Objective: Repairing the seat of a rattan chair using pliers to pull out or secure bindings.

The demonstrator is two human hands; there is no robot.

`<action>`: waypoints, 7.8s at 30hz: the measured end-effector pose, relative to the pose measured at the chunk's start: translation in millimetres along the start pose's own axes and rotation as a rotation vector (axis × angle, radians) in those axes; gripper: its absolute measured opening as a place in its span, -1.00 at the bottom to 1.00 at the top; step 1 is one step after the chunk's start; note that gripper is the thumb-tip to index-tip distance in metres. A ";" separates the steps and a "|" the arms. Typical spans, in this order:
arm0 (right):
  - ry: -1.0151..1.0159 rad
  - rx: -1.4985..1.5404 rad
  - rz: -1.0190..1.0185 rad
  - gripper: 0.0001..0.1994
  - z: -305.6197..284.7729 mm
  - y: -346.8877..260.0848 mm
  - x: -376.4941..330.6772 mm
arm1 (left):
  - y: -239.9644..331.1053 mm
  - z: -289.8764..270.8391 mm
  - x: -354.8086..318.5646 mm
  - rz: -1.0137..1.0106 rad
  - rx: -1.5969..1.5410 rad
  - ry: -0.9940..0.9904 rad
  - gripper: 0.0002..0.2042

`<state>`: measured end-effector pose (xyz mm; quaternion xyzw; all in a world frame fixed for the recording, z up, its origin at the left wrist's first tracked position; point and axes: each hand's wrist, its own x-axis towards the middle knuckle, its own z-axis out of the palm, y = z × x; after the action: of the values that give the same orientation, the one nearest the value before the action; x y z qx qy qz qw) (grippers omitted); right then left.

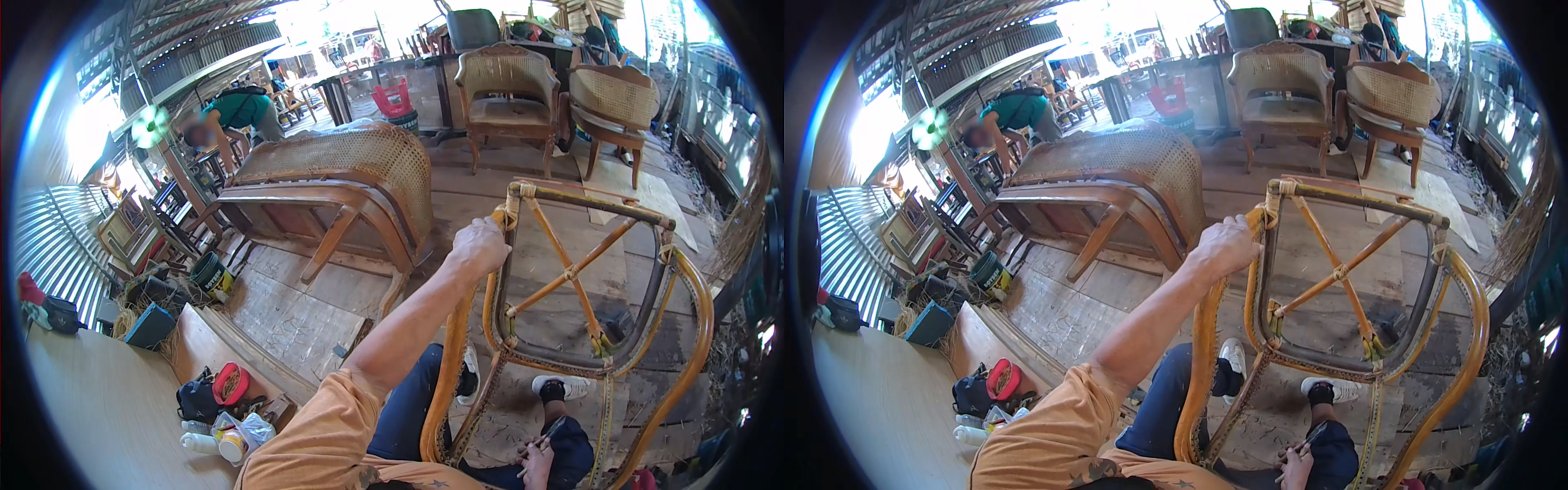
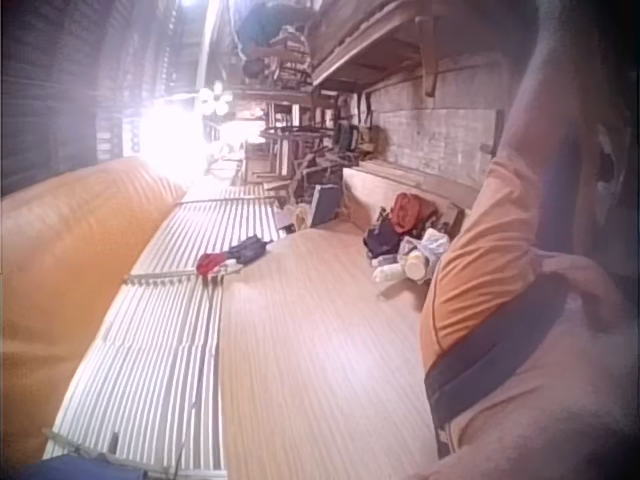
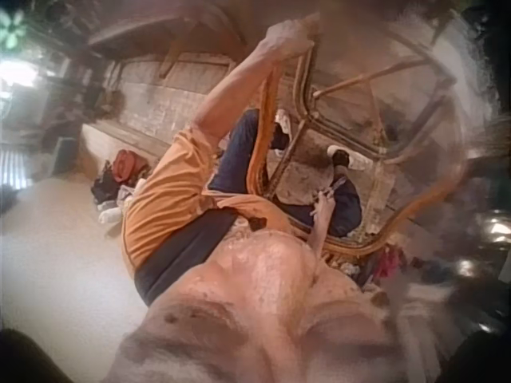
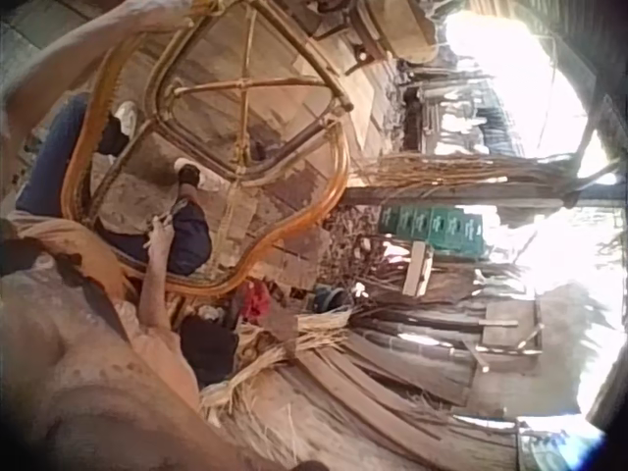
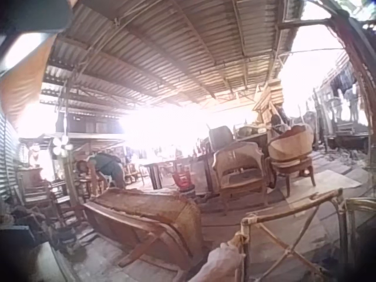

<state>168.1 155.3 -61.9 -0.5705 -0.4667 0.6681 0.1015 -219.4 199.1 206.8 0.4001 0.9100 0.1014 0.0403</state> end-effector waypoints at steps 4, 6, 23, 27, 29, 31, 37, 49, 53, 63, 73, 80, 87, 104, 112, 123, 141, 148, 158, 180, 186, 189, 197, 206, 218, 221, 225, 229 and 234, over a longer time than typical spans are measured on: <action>-0.061 -0.083 0.032 -0.39 -0.7 -3.1 1.6 | -0.3 -10.2 -8.9 0.015 0.028 -0.018 -0.36; -0.061 -0.135 0.091 -0.40 1.1 -5.6 1.6 | 0.6 -8.3 -8.3 0.022 0.042 0.007 -0.35; -0.080 -0.168 -0.008 -0.39 -2.5 21.4 16.6 | -6.1 -2.3 5.2 -0.018 0.087 -0.016 -0.69; -0.088 -0.171 -0.046 -0.39 -2.0 16.6 8.8 | 5.2 13.4 12.4 -0.152 -0.125 0.119 -0.75; -0.063 -0.174 -0.053 -0.40 -3.2 24.2 16.9 | 2.0 17.2 13.1 -0.157 -0.123 0.145 -0.74; -0.075 -0.194 -0.039 -0.40 -1.4 21.8 18.0 | 1.0 10.2 7.2 -0.114 -0.096 0.118 -0.72; -0.074 -0.178 -0.031 -0.39 -1.2 18.6 17.5 | -0.4 9.6 8.0 -0.100 -0.065 0.141 -0.71; -0.072 -0.206 -0.003 -0.44 -0.5 21.5 21.4 | 2.3 7.3 7.1 -0.070 0.017 0.124 -0.71; -0.085 -0.213 -0.069 -0.46 -0.2 30.3 28.0 | -4.8 -1.3 -3.3 -0.022 0.070 0.037 -0.64; -0.154 0.298 -0.235 -0.45 -10.0 -4.6 -13.4 | 1.1 22.9 15.3 -0.104 -0.093 0.254 -0.79; -0.356 0.662 -0.268 -0.70 31.6 -8.6 -42.2 | 6.4 12.3 10.5 -0.009 -0.033 0.151 -0.77; -0.408 0.924 -0.015 -0.61 43.4 4.9 -45.1 | -1.0 5.8 -1.7 -0.054 0.065 0.028 -0.68; -0.261 0.759 -0.031 -0.77 27.5 -18.8 -27.8 | -6.9 2.1 21.0 0.049 0.412 0.108 -0.60; -0.427 0.706 0.427 -0.73 58.2 3.1 -36.5 | -10.4 8.8 26.7 0.133 0.412 0.019 -0.49; -0.793 0.845 0.487 -0.74 59.5 6.7 -37.5 | -3.2 3.1 27.4 0.153 0.388 0.019 -0.49; -1.075 0.848 0.676 -0.71 48.9 2.2 -24.7 | 1.0 5.7 23.0 0.119 0.426 0.018 -0.50; -1.189 0.761 0.722 -0.74 51.2 17.1 9.4 | 0.8 5.5 23.9 0.148 0.409 0.005 -0.46; -1.123 0.743 0.794 -0.68 51.0 12.5 4.6 | 7.5 8.9 14.8 0.125 0.413 0.029 -0.45; -0.942 0.394 0.656 -0.72 61.4 -2.6 -5.4 | -3.6 7.8 21.1 0.143 0.333 0.018 -0.41; -0.777 0.229 0.518 -0.79 68.6 -12.8 -18.5 | -6.3 9.1 19.6 0.075 0.289 0.001 -0.36; -0.689 0.124 0.374 -0.77 77.6 -15.3 -31.0 | -6.8 3.7 21.7 0.081 0.301 -0.006 -0.35; -0.718 0.039 0.292 -0.75 82.8 -17.8 -37.2 | -3.2 1.3 19.7 0.097 0.339 0.019 -0.35; -0.366 0.249 0.367 -0.82 48.2 -31.7 -39.8 | 10.2 35.7 -47.7 1.004 0.328 0.247 -0.71; -0.722 0.922 0.636 -0.79 57.0 4.3 -34.3 | -8.8 194.0 -160.4 1.207 0.351 -0.678 -0.71; -0.990 0.927 0.702 -0.76 60.1 4.7 -24.8 | -0.8 203.8 -138.2 1.056 0.292 -0.888 -0.81; -1.000 0.920 0.695 -0.76 60.8 3.5 -19.2 | -2.6 203.3 -138.5 1.043 0.237 -0.887 -0.81; -1.032 0.916 0.705 -0.77 61.2 4.9 -17.3 | -4.2 200.6 -140.5 1.018 0.191 -0.852 -0.81; -1.011 0.955 0.692 -0.77 65.3 7.5 -16.2 | -5.0 201.6 -139.3 1.030 0.198 -0.839 -0.81; -1.035 1.049 0.717 -0.76 69.7 8.4 -19.9 | -7.8 203.2 -141.1 1.030 0.170 -0.811 -0.82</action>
<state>118.2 102.0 -60.9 -0.1831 0.1293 0.9701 -0.0929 -98.2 120.9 5.7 0.7924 0.5198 -0.1232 0.2944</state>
